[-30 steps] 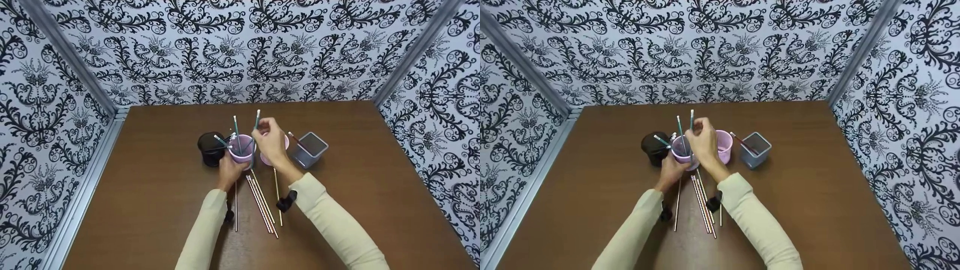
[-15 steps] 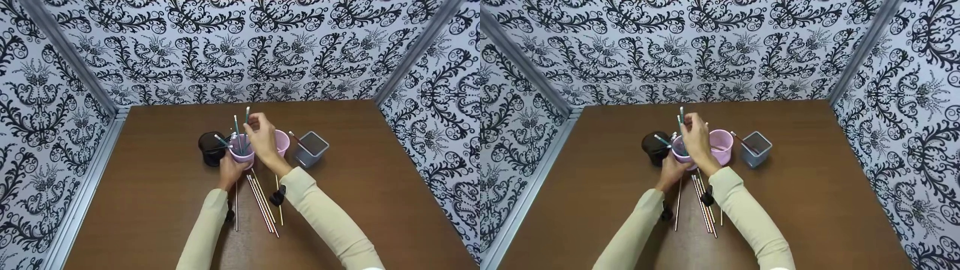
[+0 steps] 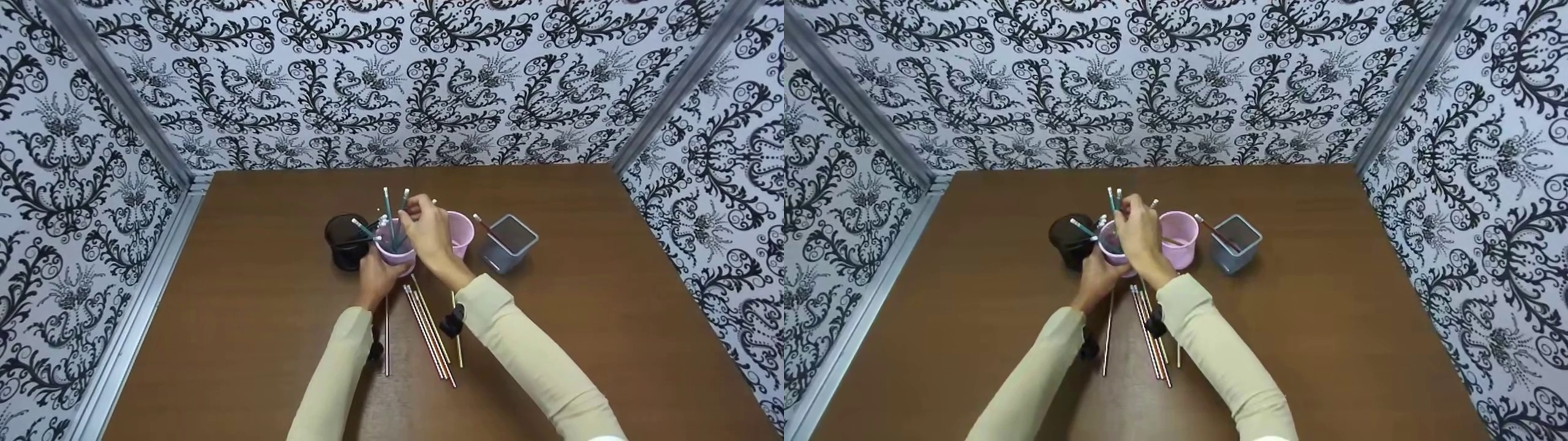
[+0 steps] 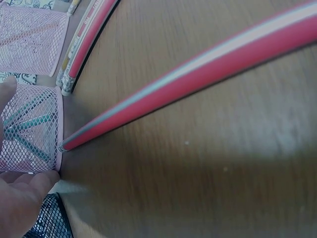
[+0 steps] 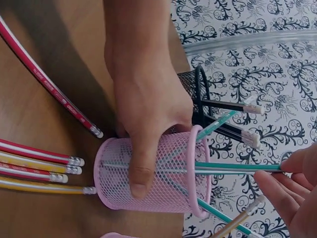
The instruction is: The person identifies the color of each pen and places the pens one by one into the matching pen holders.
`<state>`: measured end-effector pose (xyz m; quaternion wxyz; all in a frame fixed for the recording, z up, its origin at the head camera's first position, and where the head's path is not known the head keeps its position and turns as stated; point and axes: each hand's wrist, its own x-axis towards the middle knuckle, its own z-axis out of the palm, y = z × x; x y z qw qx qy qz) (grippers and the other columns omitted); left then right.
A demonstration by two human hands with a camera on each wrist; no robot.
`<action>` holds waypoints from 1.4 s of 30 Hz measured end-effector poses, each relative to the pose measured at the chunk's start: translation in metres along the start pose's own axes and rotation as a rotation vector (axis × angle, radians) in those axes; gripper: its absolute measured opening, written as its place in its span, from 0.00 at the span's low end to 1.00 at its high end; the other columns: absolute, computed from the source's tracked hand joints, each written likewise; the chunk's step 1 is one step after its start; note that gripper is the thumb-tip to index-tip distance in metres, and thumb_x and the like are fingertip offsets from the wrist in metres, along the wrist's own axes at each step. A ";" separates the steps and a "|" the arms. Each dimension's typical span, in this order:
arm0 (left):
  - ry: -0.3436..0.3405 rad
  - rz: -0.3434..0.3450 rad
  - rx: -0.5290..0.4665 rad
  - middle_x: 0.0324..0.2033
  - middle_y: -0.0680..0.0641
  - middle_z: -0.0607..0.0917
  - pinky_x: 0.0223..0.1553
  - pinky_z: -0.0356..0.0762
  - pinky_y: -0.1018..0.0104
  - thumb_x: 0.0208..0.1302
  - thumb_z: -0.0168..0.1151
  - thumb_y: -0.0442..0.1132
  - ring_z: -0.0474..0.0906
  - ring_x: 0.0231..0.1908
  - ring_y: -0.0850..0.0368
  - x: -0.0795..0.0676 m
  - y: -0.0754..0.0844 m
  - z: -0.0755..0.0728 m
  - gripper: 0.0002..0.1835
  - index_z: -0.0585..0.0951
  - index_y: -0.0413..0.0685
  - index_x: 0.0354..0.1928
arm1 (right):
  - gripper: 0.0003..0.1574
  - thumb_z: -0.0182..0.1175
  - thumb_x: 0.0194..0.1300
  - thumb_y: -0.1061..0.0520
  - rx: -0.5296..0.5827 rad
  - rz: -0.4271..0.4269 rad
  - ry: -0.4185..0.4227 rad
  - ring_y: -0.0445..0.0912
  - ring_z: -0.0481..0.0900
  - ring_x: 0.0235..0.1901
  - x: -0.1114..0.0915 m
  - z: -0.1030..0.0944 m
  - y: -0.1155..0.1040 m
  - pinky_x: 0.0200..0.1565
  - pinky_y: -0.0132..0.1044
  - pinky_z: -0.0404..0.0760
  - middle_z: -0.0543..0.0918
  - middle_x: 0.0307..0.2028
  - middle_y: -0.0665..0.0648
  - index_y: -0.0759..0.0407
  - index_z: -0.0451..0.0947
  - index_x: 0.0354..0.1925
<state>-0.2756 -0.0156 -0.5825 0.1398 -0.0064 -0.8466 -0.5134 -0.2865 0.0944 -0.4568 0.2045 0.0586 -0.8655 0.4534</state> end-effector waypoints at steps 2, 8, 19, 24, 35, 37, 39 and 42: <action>0.004 0.004 0.006 0.45 0.30 0.87 0.53 0.81 0.46 0.41 0.81 0.41 0.85 0.49 0.36 0.000 0.001 0.000 0.42 0.74 0.33 0.59 | 0.11 0.66 0.63 0.61 -0.018 0.015 -0.014 0.54 0.89 0.39 0.003 -0.002 -0.001 0.44 0.44 0.87 0.90 0.38 0.65 0.67 0.81 0.42; 0.001 0.006 0.023 0.46 0.29 0.87 0.53 0.81 0.46 0.40 0.80 0.40 0.85 0.49 0.34 0.001 0.005 0.000 0.40 0.74 0.32 0.57 | 0.08 0.64 0.65 0.61 -0.021 0.048 -0.022 0.54 0.89 0.38 0.015 -0.009 -0.001 0.44 0.44 0.86 0.90 0.37 0.64 0.67 0.83 0.40; 0.007 0.003 0.014 0.47 0.30 0.86 0.54 0.81 0.46 0.40 0.82 0.43 0.85 0.50 0.35 -0.002 0.004 0.002 0.44 0.73 0.33 0.59 | 0.09 0.63 0.63 0.62 0.024 0.107 0.015 0.55 0.89 0.36 0.016 -0.028 0.007 0.38 0.42 0.87 0.90 0.37 0.64 0.66 0.84 0.41; -0.005 -0.005 0.007 0.48 0.30 0.86 0.56 0.80 0.46 0.40 0.82 0.43 0.84 0.51 0.35 -0.002 0.003 0.003 0.45 0.72 0.35 0.61 | 0.08 0.64 0.64 0.61 0.062 0.105 0.028 0.53 0.88 0.35 0.009 -0.038 0.011 0.36 0.35 0.85 0.90 0.36 0.63 0.64 0.84 0.40; -0.045 -0.087 -0.006 0.51 0.31 0.85 0.58 0.79 0.46 0.45 0.81 0.43 0.83 0.54 0.36 -0.003 0.007 0.000 0.43 0.71 0.37 0.63 | 0.06 0.68 0.61 0.60 0.095 0.005 0.058 0.54 0.87 0.42 -0.007 -0.057 0.028 0.49 0.45 0.84 0.90 0.38 0.59 0.61 0.87 0.37; -0.056 -0.093 -0.006 0.51 0.32 0.85 0.59 0.78 0.46 0.45 0.81 0.43 0.82 0.54 0.36 -0.003 0.009 -0.002 0.43 0.70 0.36 0.63 | 0.05 0.69 0.60 0.61 0.098 -0.019 0.064 0.54 0.86 0.42 -0.010 -0.059 0.034 0.50 0.45 0.83 0.89 0.37 0.59 0.62 0.87 0.36; -0.065 -0.094 -0.002 0.52 0.32 0.85 0.60 0.78 0.47 0.46 0.80 0.43 0.82 0.55 0.36 -0.003 0.010 -0.003 0.43 0.70 0.36 0.63 | 0.05 0.69 0.60 0.62 0.111 -0.031 0.065 0.54 0.86 0.42 -0.013 -0.060 0.039 0.51 0.44 0.83 0.89 0.37 0.60 0.62 0.87 0.36; -0.070 -0.082 0.009 0.53 0.33 0.84 0.61 0.77 0.48 0.45 0.79 0.42 0.81 0.56 0.37 -0.003 0.009 -0.004 0.44 0.69 0.34 0.64 | 0.04 0.69 0.60 0.63 0.115 -0.040 0.069 0.51 0.86 0.43 -0.016 -0.062 0.045 0.52 0.39 0.82 0.89 0.38 0.60 0.62 0.87 0.36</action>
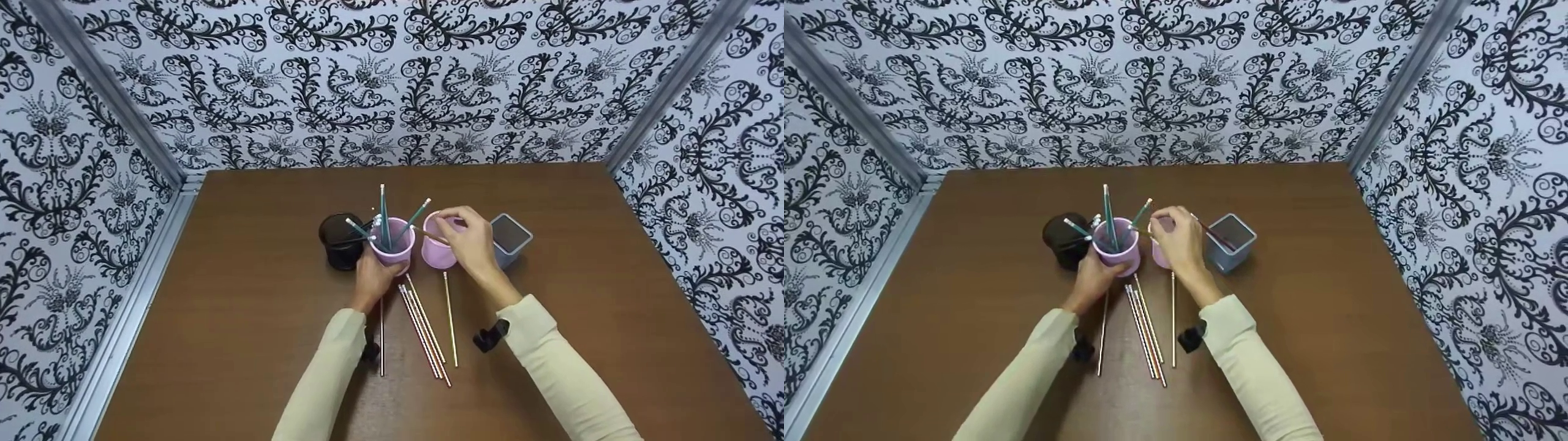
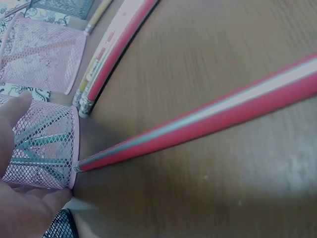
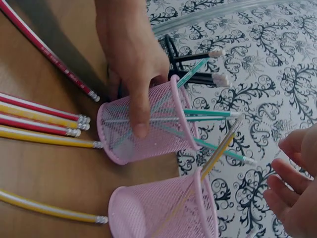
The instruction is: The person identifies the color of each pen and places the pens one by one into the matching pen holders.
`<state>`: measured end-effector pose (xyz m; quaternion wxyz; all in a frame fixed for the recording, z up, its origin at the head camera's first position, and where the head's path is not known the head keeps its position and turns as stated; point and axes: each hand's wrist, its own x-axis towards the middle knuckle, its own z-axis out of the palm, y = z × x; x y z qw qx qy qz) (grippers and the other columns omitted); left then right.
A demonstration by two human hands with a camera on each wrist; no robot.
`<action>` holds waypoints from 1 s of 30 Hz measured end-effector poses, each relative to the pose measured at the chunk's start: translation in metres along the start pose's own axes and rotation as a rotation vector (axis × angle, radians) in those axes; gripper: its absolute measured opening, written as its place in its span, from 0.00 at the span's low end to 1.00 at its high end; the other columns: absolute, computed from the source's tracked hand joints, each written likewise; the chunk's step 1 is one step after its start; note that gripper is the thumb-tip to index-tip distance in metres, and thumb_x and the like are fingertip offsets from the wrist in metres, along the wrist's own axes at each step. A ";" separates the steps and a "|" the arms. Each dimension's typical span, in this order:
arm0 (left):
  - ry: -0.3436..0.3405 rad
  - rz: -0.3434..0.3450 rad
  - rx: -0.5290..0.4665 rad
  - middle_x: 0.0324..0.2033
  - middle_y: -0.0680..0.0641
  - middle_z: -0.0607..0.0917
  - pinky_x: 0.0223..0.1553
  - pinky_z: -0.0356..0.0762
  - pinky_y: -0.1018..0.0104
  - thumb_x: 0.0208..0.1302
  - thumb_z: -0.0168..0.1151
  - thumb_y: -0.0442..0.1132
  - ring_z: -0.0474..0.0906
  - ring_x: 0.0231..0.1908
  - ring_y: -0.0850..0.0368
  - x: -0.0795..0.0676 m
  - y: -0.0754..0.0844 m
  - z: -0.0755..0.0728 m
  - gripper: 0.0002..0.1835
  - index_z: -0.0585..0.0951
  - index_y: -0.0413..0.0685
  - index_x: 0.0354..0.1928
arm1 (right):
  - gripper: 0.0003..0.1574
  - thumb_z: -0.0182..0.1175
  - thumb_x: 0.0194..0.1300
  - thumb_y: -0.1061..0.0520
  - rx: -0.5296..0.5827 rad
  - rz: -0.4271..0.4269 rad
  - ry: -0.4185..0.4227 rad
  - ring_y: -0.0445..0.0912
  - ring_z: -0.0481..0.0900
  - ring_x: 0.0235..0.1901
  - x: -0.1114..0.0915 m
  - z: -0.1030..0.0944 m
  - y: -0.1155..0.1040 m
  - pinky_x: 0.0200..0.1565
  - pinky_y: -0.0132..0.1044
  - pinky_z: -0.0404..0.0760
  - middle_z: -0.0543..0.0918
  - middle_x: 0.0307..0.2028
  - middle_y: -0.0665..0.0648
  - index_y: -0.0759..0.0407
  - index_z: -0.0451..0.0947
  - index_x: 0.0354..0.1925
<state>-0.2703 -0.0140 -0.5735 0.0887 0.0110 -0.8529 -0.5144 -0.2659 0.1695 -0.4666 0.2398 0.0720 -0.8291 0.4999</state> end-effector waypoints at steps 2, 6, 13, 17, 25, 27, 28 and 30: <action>-0.008 0.000 -0.004 0.55 0.33 0.83 0.63 0.75 0.48 0.46 0.79 0.41 0.80 0.58 0.38 0.000 -0.001 -0.001 0.45 0.68 0.35 0.65 | 0.05 0.69 0.60 0.64 0.008 -0.010 0.000 0.52 0.85 0.44 -0.003 -0.002 0.004 0.52 0.36 0.81 0.89 0.39 0.61 0.63 0.87 0.36; -0.027 -0.007 -0.024 0.58 0.34 0.81 0.65 0.74 0.49 0.47 0.79 0.40 0.79 0.60 0.39 -0.002 -0.003 -0.003 0.45 0.66 0.37 0.67 | 0.08 0.69 0.60 0.65 0.018 -0.033 -0.003 0.53 0.85 0.48 -0.008 -0.006 0.011 0.55 0.38 0.79 0.88 0.44 0.63 0.66 0.86 0.40; -0.019 -0.022 0.013 0.60 0.30 0.79 0.66 0.72 0.47 0.52 0.74 0.36 0.76 0.62 0.36 -0.018 -0.003 -0.015 0.41 0.68 0.31 0.67 | 0.20 0.70 0.57 0.65 0.031 -0.043 -0.044 0.60 0.77 0.62 -0.021 -0.015 0.026 0.69 0.50 0.70 0.85 0.53 0.64 0.67 0.83 0.50; 0.011 -0.010 0.031 0.55 0.30 0.82 0.61 0.77 0.48 0.54 0.73 0.35 0.80 0.57 0.37 -0.028 -0.002 -0.021 0.36 0.72 0.29 0.64 | 0.30 0.72 0.57 0.63 0.001 -0.026 -0.105 0.61 0.68 0.71 -0.027 -0.019 0.036 0.74 0.51 0.61 0.81 0.60 0.64 0.67 0.78 0.58; 0.108 0.028 0.060 0.33 0.37 0.87 0.44 0.81 0.50 0.53 0.72 0.31 0.84 0.36 0.44 -0.046 0.008 -0.018 0.18 0.83 0.30 0.46 | 0.48 0.74 0.54 0.61 -0.059 -0.022 -0.223 0.61 0.60 0.75 -0.033 -0.020 0.055 0.76 0.54 0.57 0.67 0.72 0.65 0.67 0.66 0.70; 0.074 0.023 0.072 0.29 0.40 0.87 0.40 0.82 0.54 0.53 0.72 0.33 0.83 0.32 0.48 -0.048 0.011 -0.016 0.17 0.84 0.31 0.44 | 0.50 0.74 0.53 0.61 -0.063 -0.013 -0.229 0.62 0.59 0.75 -0.033 -0.019 0.059 0.76 0.54 0.56 0.66 0.73 0.66 0.68 0.64 0.70; 0.048 0.021 0.078 0.27 0.42 0.87 0.37 0.82 0.57 0.53 0.71 0.33 0.82 0.29 0.51 -0.049 0.012 -0.015 0.16 0.84 0.32 0.43 | 0.51 0.74 0.53 0.61 -0.064 -0.007 -0.229 0.62 0.59 0.75 -0.033 -0.018 0.060 0.76 0.55 0.56 0.65 0.73 0.67 0.68 0.63 0.71; -0.021 0.000 0.076 0.23 0.43 0.86 0.29 0.79 0.63 0.53 0.71 0.34 0.79 0.22 0.57 -0.050 0.014 -0.013 0.15 0.85 0.33 0.42 | 0.52 0.75 0.52 0.61 -0.071 0.010 -0.227 0.63 0.59 0.74 -0.032 -0.016 0.064 0.75 0.55 0.56 0.65 0.73 0.68 0.69 0.62 0.71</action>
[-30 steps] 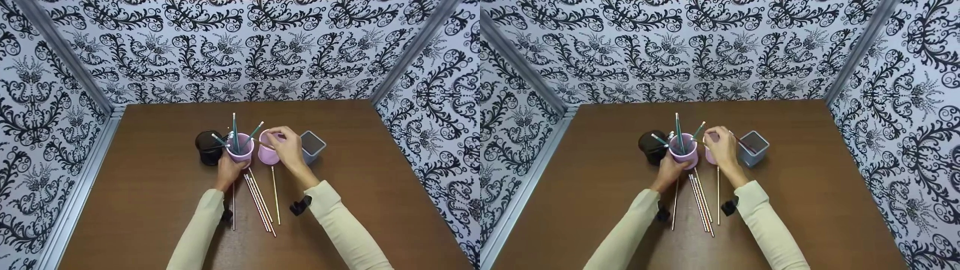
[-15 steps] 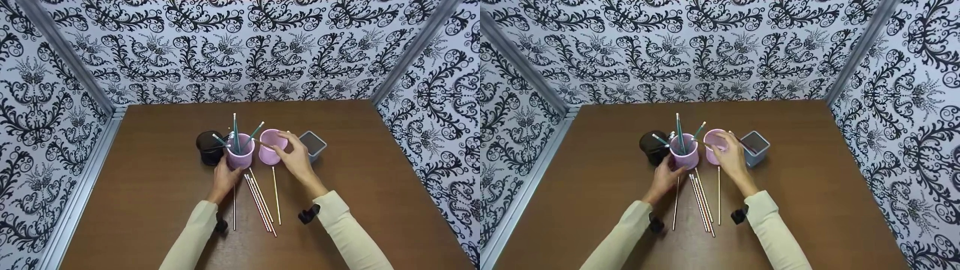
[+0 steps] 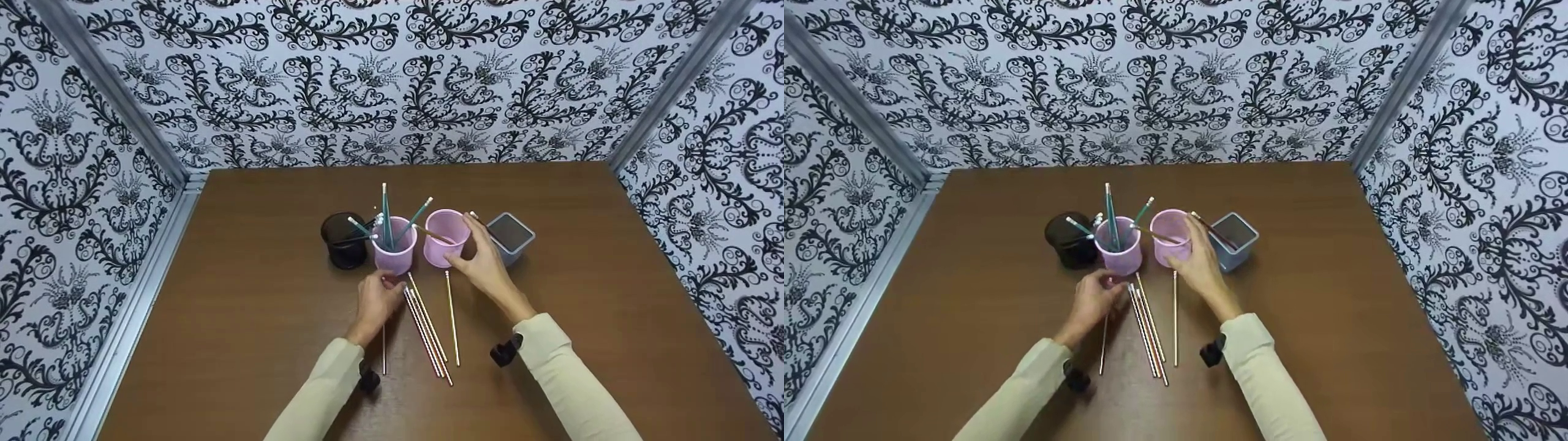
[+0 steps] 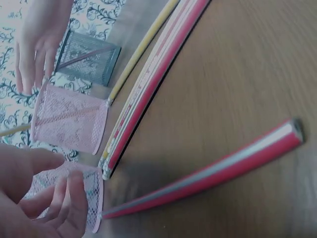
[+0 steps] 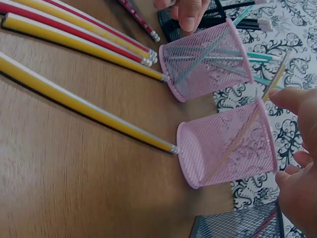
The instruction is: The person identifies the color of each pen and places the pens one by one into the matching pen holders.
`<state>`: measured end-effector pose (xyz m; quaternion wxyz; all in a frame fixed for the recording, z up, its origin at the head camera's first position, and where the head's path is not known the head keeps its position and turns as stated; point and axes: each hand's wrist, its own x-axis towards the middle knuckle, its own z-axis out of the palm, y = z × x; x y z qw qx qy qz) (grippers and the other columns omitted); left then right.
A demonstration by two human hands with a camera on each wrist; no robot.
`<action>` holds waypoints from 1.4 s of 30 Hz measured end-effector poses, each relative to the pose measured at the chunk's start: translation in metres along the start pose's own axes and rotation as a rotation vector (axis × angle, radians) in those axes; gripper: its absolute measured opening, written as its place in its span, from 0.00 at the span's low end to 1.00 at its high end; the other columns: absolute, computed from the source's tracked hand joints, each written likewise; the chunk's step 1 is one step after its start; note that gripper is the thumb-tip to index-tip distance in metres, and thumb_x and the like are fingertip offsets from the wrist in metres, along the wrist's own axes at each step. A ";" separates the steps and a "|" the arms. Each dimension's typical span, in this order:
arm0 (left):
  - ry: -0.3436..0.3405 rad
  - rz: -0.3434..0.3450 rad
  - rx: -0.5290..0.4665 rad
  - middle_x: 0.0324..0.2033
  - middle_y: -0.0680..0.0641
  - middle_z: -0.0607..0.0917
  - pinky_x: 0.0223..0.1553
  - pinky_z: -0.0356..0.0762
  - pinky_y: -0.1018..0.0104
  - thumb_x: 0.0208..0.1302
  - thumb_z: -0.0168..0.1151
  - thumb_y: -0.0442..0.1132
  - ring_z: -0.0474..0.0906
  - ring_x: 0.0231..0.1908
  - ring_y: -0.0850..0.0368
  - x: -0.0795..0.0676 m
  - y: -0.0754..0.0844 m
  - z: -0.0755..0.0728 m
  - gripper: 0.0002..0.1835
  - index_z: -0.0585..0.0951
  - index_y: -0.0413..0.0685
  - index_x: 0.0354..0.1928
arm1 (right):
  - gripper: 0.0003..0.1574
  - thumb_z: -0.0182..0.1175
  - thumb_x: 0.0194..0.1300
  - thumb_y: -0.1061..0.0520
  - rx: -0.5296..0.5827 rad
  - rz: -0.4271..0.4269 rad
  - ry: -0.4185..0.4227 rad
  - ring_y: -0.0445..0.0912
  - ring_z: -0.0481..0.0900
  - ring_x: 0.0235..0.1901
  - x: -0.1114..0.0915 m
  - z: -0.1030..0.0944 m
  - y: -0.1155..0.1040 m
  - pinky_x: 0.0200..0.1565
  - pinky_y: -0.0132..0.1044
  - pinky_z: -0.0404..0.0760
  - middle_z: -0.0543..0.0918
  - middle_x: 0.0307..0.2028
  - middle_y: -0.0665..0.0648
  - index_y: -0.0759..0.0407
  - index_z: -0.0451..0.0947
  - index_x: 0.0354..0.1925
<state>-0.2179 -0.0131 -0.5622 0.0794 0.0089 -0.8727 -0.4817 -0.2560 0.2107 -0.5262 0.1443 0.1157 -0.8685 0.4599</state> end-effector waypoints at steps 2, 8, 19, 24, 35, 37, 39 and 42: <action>-0.075 -0.043 -0.018 0.23 0.43 0.86 0.21 0.76 0.69 0.55 0.71 0.34 0.74 0.16 0.63 0.000 0.002 0.002 0.15 0.85 0.33 0.43 | 0.54 0.75 0.51 0.60 -0.012 0.019 0.001 0.64 0.60 0.74 0.002 0.002 0.003 0.75 0.56 0.57 0.64 0.72 0.70 0.70 0.61 0.71; -0.162 -0.149 -0.071 0.23 0.43 0.86 0.07 0.67 0.73 0.57 0.69 0.32 0.66 0.06 0.68 -0.001 0.001 0.011 0.12 0.83 0.32 0.42 | 0.60 0.76 0.52 0.58 -0.017 0.112 0.004 0.65 0.59 0.73 0.007 0.009 0.006 0.75 0.56 0.56 0.63 0.72 0.73 0.70 0.55 0.74; -0.181 -0.182 -0.037 0.11 0.51 0.75 0.06 0.69 0.69 0.58 0.63 0.31 0.64 0.04 0.68 -0.006 0.004 0.020 0.05 0.78 0.40 0.27 | 0.61 0.75 0.50 0.59 -0.004 0.147 0.040 0.65 0.65 0.69 0.014 0.019 0.010 0.73 0.56 0.60 0.66 0.67 0.74 0.70 0.53 0.74; -0.174 -0.162 0.088 0.09 0.47 0.79 0.07 0.70 0.66 0.57 0.64 0.33 0.68 0.05 0.64 -0.005 0.008 0.021 0.10 0.77 0.44 0.19 | 0.61 0.76 0.50 0.60 0.005 0.165 0.059 0.65 0.64 0.69 0.015 0.022 0.012 0.74 0.55 0.60 0.66 0.67 0.74 0.70 0.53 0.74; -0.132 -0.022 0.377 0.25 0.34 0.88 0.26 0.81 0.48 0.56 0.65 0.38 0.87 0.29 0.38 -0.006 0.007 0.034 0.15 0.79 0.43 0.13 | 0.65 0.76 0.50 0.59 0.046 0.288 0.055 0.65 0.64 0.71 0.019 0.033 0.019 0.74 0.53 0.60 0.62 0.72 0.74 0.70 0.48 0.75; -0.104 0.008 0.419 0.25 0.33 0.87 0.26 0.82 0.48 0.55 0.65 0.38 0.87 0.29 0.37 -0.006 0.007 0.035 0.14 0.82 0.39 0.15 | 0.67 0.77 0.48 0.60 0.057 0.288 0.072 0.65 0.64 0.71 0.020 0.035 0.020 0.74 0.53 0.60 0.63 0.71 0.75 0.71 0.47 0.74; -0.087 0.019 0.449 0.25 0.33 0.87 0.25 0.82 0.48 0.56 0.66 0.39 0.87 0.29 0.37 -0.006 0.007 0.036 0.14 0.83 0.38 0.17 | 0.67 0.78 0.46 0.61 0.067 0.280 0.088 0.66 0.64 0.70 0.021 0.036 0.022 0.74 0.53 0.60 0.64 0.69 0.77 0.73 0.48 0.74; -0.082 0.001 0.512 0.25 0.33 0.88 0.24 0.82 0.50 0.57 0.66 0.41 0.88 0.29 0.39 -0.005 0.010 0.039 0.15 0.84 0.37 0.19 | 0.65 0.79 0.44 0.62 0.081 0.256 0.089 0.65 0.67 0.68 0.023 0.037 0.024 0.73 0.53 0.62 0.68 0.67 0.76 0.74 0.53 0.72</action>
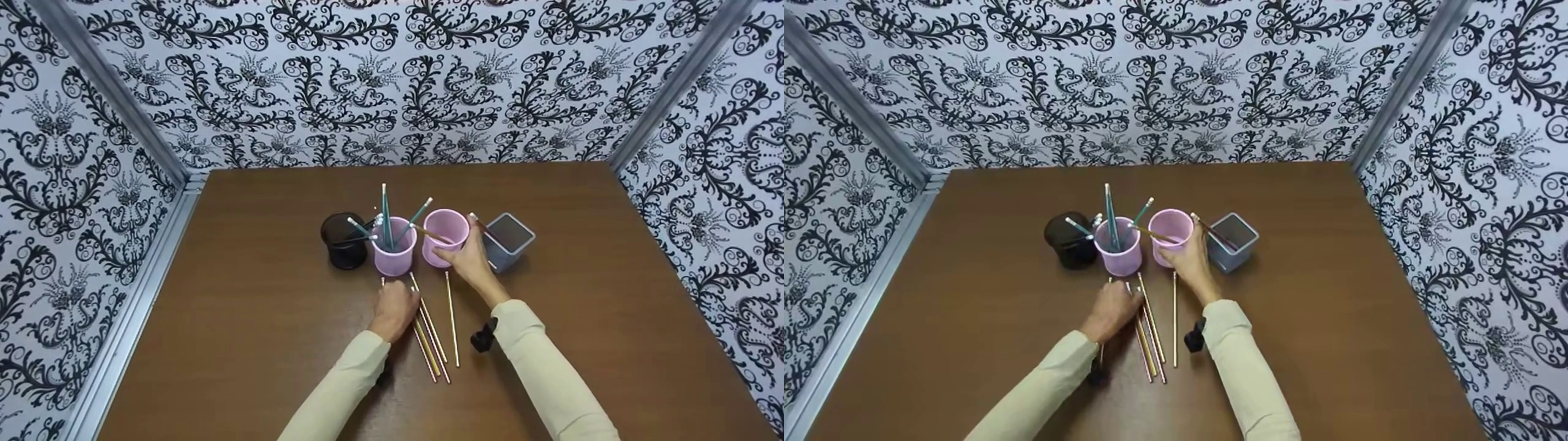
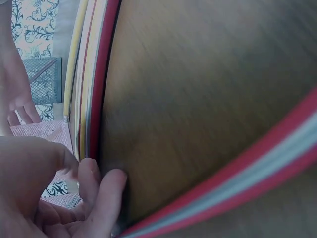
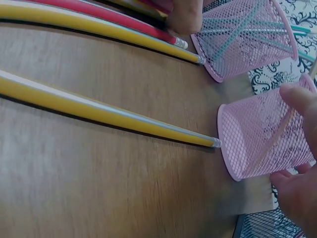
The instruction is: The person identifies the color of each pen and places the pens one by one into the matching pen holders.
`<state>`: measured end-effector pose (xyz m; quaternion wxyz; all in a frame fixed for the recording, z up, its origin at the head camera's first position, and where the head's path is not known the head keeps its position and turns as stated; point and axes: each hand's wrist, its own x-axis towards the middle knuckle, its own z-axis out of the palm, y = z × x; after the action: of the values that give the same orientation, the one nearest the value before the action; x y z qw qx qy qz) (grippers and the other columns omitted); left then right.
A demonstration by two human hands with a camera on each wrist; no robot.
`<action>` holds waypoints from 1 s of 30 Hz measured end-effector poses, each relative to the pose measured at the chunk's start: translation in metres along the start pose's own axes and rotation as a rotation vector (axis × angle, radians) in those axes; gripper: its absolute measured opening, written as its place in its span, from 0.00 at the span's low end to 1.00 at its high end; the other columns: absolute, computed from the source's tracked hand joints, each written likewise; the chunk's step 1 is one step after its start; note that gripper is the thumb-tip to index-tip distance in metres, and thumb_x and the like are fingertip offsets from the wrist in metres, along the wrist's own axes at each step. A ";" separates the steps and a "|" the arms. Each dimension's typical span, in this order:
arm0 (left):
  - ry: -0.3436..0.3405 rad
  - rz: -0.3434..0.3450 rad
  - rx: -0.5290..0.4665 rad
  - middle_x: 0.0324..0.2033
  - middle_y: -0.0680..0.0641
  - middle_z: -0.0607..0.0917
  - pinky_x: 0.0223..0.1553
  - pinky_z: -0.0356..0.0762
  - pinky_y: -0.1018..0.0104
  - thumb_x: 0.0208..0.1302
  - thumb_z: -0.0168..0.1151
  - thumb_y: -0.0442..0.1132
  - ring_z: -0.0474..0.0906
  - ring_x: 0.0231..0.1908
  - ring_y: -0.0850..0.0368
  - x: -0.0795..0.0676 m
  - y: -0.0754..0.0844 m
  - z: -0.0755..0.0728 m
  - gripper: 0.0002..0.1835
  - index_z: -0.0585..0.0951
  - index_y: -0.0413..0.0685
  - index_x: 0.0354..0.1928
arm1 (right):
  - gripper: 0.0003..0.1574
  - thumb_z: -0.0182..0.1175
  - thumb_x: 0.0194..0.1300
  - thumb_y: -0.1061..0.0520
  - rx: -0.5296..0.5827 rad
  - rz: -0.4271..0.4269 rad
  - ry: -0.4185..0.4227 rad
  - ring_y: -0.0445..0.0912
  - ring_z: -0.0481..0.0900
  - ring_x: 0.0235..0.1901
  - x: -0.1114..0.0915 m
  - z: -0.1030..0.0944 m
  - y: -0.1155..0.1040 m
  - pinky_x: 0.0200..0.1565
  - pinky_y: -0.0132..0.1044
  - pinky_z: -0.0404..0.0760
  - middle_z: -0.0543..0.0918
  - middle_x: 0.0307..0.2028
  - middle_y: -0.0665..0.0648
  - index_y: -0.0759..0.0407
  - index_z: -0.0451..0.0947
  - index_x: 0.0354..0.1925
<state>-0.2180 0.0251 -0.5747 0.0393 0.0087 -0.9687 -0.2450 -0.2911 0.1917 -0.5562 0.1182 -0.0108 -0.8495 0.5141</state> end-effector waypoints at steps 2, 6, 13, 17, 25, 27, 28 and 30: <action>-0.025 -0.030 0.045 0.26 0.34 0.88 0.23 0.82 0.51 0.60 0.65 0.43 0.88 0.28 0.41 0.002 0.003 0.000 0.15 0.85 0.38 0.21 | 0.62 0.80 0.42 0.62 0.020 -0.007 -0.004 0.64 0.69 0.66 0.002 0.000 0.002 0.72 0.53 0.64 0.71 0.64 0.74 0.72 0.58 0.70; -0.068 -0.083 0.080 0.28 0.35 0.89 0.24 0.82 0.52 0.62 0.63 0.43 0.87 0.28 0.43 0.005 0.008 -0.002 0.15 0.86 0.39 0.24 | 0.57 0.79 0.42 0.63 0.082 0.026 -0.027 0.63 0.71 0.64 0.003 0.000 0.004 0.70 0.53 0.66 0.73 0.62 0.71 0.69 0.62 0.67; -0.055 -0.070 -0.186 0.23 0.33 0.87 0.20 0.82 0.54 0.59 0.61 0.35 0.86 0.22 0.40 0.005 0.006 -0.012 0.12 0.83 0.36 0.20 | 0.57 0.77 0.45 0.65 0.225 0.079 -0.085 0.62 0.68 0.67 0.004 0.002 0.010 0.72 0.51 0.62 0.70 0.65 0.71 0.68 0.55 0.67; -0.143 -0.159 -0.455 0.14 0.40 0.83 0.10 0.77 0.62 0.59 0.59 0.32 0.80 0.09 0.49 0.006 0.003 -0.024 0.13 0.76 0.44 0.16 | 0.58 0.77 0.44 0.66 0.234 0.061 -0.081 0.62 0.68 0.67 0.006 0.003 0.014 0.73 0.52 0.62 0.70 0.65 0.72 0.68 0.55 0.68; -0.147 -0.160 -0.616 0.10 0.55 0.72 0.10 0.76 0.67 0.57 0.60 0.29 0.74 0.07 0.62 0.003 0.007 -0.047 0.18 0.69 0.51 0.14 | 0.59 0.78 0.44 0.64 0.206 0.096 -0.126 0.60 0.69 0.67 0.007 0.001 0.018 0.72 0.51 0.63 0.73 0.64 0.70 0.66 0.59 0.71; -0.135 -0.143 -0.597 0.09 0.55 0.72 0.10 0.75 0.68 0.56 0.61 0.29 0.76 0.08 0.59 0.002 0.011 -0.053 0.20 0.68 0.53 0.12 | 0.59 0.78 0.44 0.64 0.214 0.124 -0.133 0.60 0.69 0.67 0.007 0.001 0.019 0.73 0.50 0.63 0.73 0.65 0.69 0.65 0.59 0.71; -0.128 -0.132 -0.587 0.10 0.55 0.73 0.11 0.75 0.70 0.55 0.61 0.29 0.77 0.09 0.58 0.002 0.013 -0.056 0.20 0.68 0.53 0.11 | 0.60 0.78 0.44 0.65 0.225 0.135 -0.136 0.60 0.69 0.68 0.007 0.002 0.019 0.73 0.50 0.62 0.73 0.66 0.69 0.64 0.58 0.71; -0.102 -0.096 -0.559 0.10 0.55 0.74 0.13 0.73 0.71 0.54 0.62 0.28 0.77 0.12 0.58 0.002 0.018 -0.065 0.20 0.67 0.53 0.11 | 0.60 0.77 0.45 0.64 0.225 0.153 -0.142 0.59 0.68 0.68 0.007 0.002 0.019 0.73 0.49 0.61 0.72 0.66 0.69 0.62 0.58 0.72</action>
<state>-0.2151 0.0098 -0.5095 -0.0203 0.0309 -0.8628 -0.5042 -0.3006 0.2003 -0.5726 0.0189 -0.0258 -0.7895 0.6129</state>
